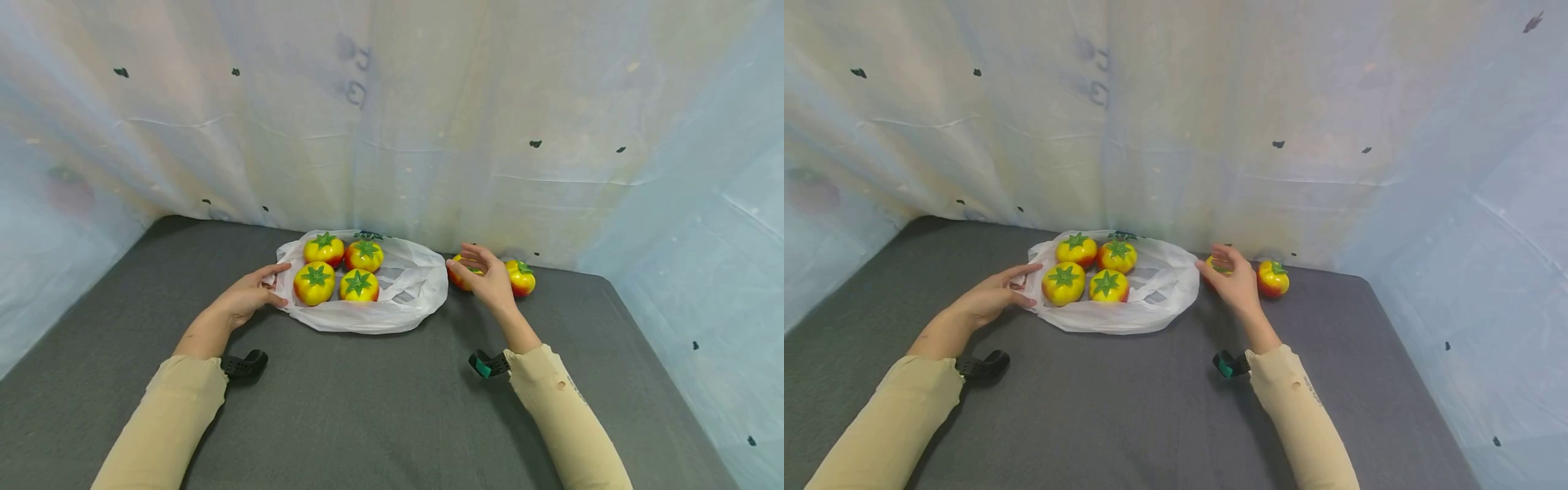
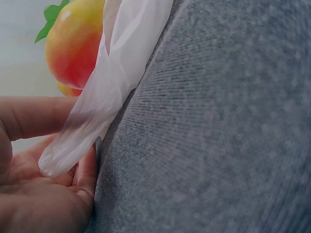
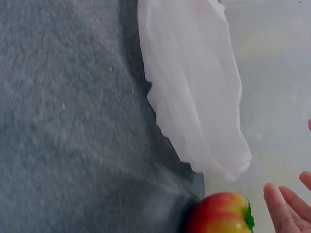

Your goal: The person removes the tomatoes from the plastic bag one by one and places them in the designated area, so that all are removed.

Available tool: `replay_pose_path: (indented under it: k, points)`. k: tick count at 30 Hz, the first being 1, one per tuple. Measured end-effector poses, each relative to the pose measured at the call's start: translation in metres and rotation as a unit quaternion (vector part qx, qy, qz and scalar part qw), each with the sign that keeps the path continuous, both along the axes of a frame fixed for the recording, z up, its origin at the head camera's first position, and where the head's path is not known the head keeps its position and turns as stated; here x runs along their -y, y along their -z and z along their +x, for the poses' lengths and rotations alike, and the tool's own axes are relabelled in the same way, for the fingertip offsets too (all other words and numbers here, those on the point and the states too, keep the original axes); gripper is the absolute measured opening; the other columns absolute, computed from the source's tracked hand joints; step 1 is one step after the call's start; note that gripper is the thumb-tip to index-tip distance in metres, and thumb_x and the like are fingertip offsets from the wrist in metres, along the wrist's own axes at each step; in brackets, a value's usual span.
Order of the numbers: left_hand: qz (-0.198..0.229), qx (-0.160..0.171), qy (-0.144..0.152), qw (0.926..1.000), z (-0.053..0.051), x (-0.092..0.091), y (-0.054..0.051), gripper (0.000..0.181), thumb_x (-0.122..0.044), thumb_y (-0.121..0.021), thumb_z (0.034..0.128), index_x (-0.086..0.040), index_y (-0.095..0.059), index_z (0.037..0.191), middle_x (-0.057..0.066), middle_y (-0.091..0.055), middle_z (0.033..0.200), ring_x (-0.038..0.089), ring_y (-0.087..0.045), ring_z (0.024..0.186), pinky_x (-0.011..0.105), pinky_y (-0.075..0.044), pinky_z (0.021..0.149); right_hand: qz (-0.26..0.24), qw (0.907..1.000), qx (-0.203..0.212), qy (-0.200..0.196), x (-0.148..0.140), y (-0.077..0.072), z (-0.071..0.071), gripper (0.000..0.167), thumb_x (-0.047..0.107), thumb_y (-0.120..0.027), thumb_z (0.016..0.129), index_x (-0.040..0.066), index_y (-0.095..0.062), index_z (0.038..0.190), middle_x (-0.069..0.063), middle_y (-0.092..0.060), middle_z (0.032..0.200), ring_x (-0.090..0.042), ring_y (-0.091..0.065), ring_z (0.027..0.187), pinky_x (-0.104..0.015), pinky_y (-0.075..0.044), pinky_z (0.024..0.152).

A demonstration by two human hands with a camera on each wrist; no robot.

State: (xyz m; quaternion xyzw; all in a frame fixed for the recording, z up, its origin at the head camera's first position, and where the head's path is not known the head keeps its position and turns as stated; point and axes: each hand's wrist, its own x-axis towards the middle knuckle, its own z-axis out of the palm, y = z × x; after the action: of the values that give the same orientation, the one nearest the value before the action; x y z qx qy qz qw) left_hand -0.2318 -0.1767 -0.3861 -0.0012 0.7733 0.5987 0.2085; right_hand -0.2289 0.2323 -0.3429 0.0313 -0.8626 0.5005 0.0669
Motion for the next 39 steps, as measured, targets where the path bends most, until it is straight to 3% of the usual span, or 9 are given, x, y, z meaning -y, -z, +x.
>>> replay_pose_path:
  k: [9, 18, 25, 39]
  points:
    - [0.001, 0.002, 0.000, 1.0000, 0.000, 0.000, 0.001, 0.087, 0.007, -0.061, 0.0828, -0.011, -0.016, 0.154, 0.024, 0.014, 0.158, 0.042, 0.001, 0.143, 0.062, -0.010, 0.113, 0.014, 0.9997, -0.004, -0.018, 0.013, 0.008, -0.002, 0.056, 0.032, -0.068, 0.088, 0.009, -0.052, 0.136, -0.020, -0.056, 0.133, -0.031, -0.055, 0.121, -0.047, -0.046, 0.099]
    - [-0.003, -0.001, 0.000, 1.0000, -0.001, 0.002, 0.003, 0.087, 0.006, -0.062, 0.0826, -0.012, -0.016, 0.154, 0.023, 0.015, 0.158, 0.043, 0.003, 0.144, 0.064, -0.009, 0.112, 0.008, 0.9990, -0.016, -0.041, 0.026, 0.012, -0.001, 0.052, 0.023, -0.070, 0.088, 0.002, -0.053, 0.133, -0.021, -0.058, 0.129, -0.033, -0.058, 0.116, -0.048, -0.047, 0.097]
    - [-0.003, -0.002, -0.001, 1.0000, -0.001, 0.002, 0.004, 0.088, 0.007, -0.063, 0.0823, -0.012, -0.016, 0.154, 0.024, 0.014, 0.158, 0.042, 0.001, 0.143, 0.062, -0.010, 0.113, -0.007, 0.9975, 0.006, -0.069, 0.049, -0.018, 0.023, 0.050, 0.011, -0.067, 0.089, -0.006, -0.050, 0.133, -0.029, -0.053, 0.131, -0.041, -0.053, 0.120, -0.050, -0.043, 0.101]
    - [-0.007, -0.006, -0.004, 0.9999, -0.004, 0.002, 0.006, 0.088, 0.006, -0.063, 0.0822, -0.013, -0.017, 0.154, 0.023, 0.013, 0.158, 0.041, 0.002, 0.144, 0.062, -0.008, 0.113, 0.003, 0.9941, 0.006, -0.109, 0.068, -0.017, 0.026, 0.049, 0.010, -0.067, 0.089, -0.005, -0.051, 0.132, -0.028, -0.055, 0.130, -0.040, -0.053, 0.121, -0.047, -0.046, 0.099]
